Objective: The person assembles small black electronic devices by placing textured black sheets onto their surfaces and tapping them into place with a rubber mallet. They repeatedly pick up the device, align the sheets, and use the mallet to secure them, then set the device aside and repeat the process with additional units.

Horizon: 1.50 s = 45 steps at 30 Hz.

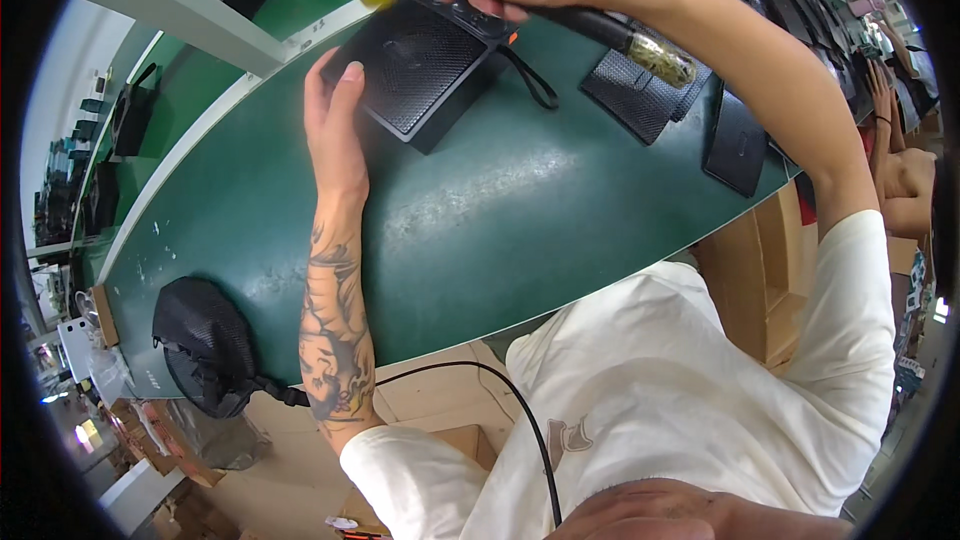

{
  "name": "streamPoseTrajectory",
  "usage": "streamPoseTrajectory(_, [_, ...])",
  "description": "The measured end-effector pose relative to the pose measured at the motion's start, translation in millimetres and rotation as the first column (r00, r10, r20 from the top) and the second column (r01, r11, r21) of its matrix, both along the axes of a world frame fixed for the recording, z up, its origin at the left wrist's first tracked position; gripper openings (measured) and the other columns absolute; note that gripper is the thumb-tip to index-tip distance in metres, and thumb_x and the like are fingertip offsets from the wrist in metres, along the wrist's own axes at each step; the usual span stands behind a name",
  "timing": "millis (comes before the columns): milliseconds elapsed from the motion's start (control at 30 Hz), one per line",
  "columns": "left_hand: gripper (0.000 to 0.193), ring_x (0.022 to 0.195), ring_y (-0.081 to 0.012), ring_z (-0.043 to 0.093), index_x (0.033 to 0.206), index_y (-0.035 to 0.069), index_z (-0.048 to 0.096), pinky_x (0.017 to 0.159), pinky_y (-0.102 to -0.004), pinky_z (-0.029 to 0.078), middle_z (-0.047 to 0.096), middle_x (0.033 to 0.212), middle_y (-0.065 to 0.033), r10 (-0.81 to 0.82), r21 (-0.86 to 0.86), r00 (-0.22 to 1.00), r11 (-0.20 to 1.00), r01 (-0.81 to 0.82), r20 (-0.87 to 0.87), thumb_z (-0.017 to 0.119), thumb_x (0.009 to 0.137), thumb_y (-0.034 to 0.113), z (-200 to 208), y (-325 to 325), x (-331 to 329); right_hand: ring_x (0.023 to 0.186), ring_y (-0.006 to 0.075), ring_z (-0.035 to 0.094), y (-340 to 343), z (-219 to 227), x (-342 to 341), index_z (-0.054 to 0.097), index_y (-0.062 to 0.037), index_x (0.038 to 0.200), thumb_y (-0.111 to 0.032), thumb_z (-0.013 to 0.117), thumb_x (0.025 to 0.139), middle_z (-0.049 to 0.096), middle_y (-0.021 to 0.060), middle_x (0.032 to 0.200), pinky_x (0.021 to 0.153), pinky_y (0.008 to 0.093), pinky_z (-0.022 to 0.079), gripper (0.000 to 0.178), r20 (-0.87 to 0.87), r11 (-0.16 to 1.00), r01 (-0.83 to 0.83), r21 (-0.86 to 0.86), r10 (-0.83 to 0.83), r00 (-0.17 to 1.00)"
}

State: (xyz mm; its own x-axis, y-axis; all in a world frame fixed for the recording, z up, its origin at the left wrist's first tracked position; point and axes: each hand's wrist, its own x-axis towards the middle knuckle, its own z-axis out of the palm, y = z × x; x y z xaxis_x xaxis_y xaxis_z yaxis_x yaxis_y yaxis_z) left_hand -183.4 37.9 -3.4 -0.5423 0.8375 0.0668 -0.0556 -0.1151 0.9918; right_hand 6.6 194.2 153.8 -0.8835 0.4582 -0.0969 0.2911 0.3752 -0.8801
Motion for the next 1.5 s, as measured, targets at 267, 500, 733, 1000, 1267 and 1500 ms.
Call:
streamPoseTrajectory(267, [0.065,0.123,-0.0174,0.051,0.150,-0.001,0.041,0.109,-0.0325,0.039,0.054,0.133,-0.0099,-0.101,0.128,0.995,0.987,0.100,0.001,0.069,0.098,0.024,14,-5,6,0.048,0.0105,0.052,-21,14,-12,0.069,0.0088,0.111,-0.013,0.052,0.104,0.058,0.0038,0.066,0.044,0.0285,0.044,0.029,-0.130,0.994,-0.102,0.039,0.107,0.986])
streamPoseTrajectory(500, [0.080,0.132,-0.0213,0.050,0.159,0.003,0.031,0.113,-0.0368,0.040,0.052,0.140,-0.0108,-0.262,0.106,0.965,0.960,0.258,0.027,0.074,0.093,0.018,13,-9,0,0.058,0.0201,0.065,-21,-10,-37,0.071,0.0075,0.117,-0.012,0.053,0.097,0.068,0.0158,0.072,0.051,0.0351,0.050,0.033,0.008,0.952,-0.192,0.237,0.196,0.981])
streamPoseTrajectory(733, [0.072,0.129,-0.0191,0.051,0.155,0.001,0.036,0.114,-0.0345,0.036,0.054,0.139,-0.0114,-0.222,0.087,0.973,0.972,0.217,0.058,0.070,0.095,0.018,10,-6,1,0.054,0.0152,0.057,-39,24,-27,0.070,0.0081,0.118,-0.011,0.052,0.100,0.065,0.0087,0.076,0.050,0.0315,0.047,0.032,0.028,0.996,-0.071,0.053,0.070,0.997])
streamPoseTrajectory(1000, [0.069,0.130,-0.0196,0.052,0.153,-0.002,0.038,0.114,-0.0351,0.036,0.055,0.138,-0.0111,-0.222,0.113,0.975,0.970,0.217,0.032,0.070,0.095,0.019,12,-8,0,0.060,0.0235,0.064,-13,-23,-41,0.073,0.0061,0.112,-0.013,0.056,0.096,0.071,0.0179,0.078,0.063,0.0376,0.053,0.030,-0.053,0.881,-0.142,0.452,0.185,0.981])
streamPoseTrajectory(1267, [0.048,0.129,-0.0143,0.052,0.145,-0.001,0.054,0.114,-0.0301,0.033,0.062,0.136,-0.0067,-0.168,0.145,0.978,0.978,0.149,0.124,0.054,0.106,0.027,1,2,-3,0.066,0.0125,0.061,-55,17,27,0.068,0.0012,0.129,-0.011,0.058,0.101,0.072,0.0091,0.082,0.062,0.0277,0.050,0.032,-0.082,0.991,-0.096,0.097,0.104,0.991])
streamPoseTrajectory(1500, [0.030,0.092,-0.0056,0.051,0.131,0.008,0.064,0.084,-0.0232,0.040,0.065,0.110,0.0048,-0.123,0.127,0.985,0.986,0.108,0.118,0.059,0.104,0.020,-16,-4,-24,0.063,0.0146,0.060,-59,-1,34,0.066,-0.0019,0.134,-0.011,0.060,0.100,0.071,0.0174,0.084,0.060,0.0297,0.048,0.036,0.064,0.940,-0.233,0.248,0.224,0.972])
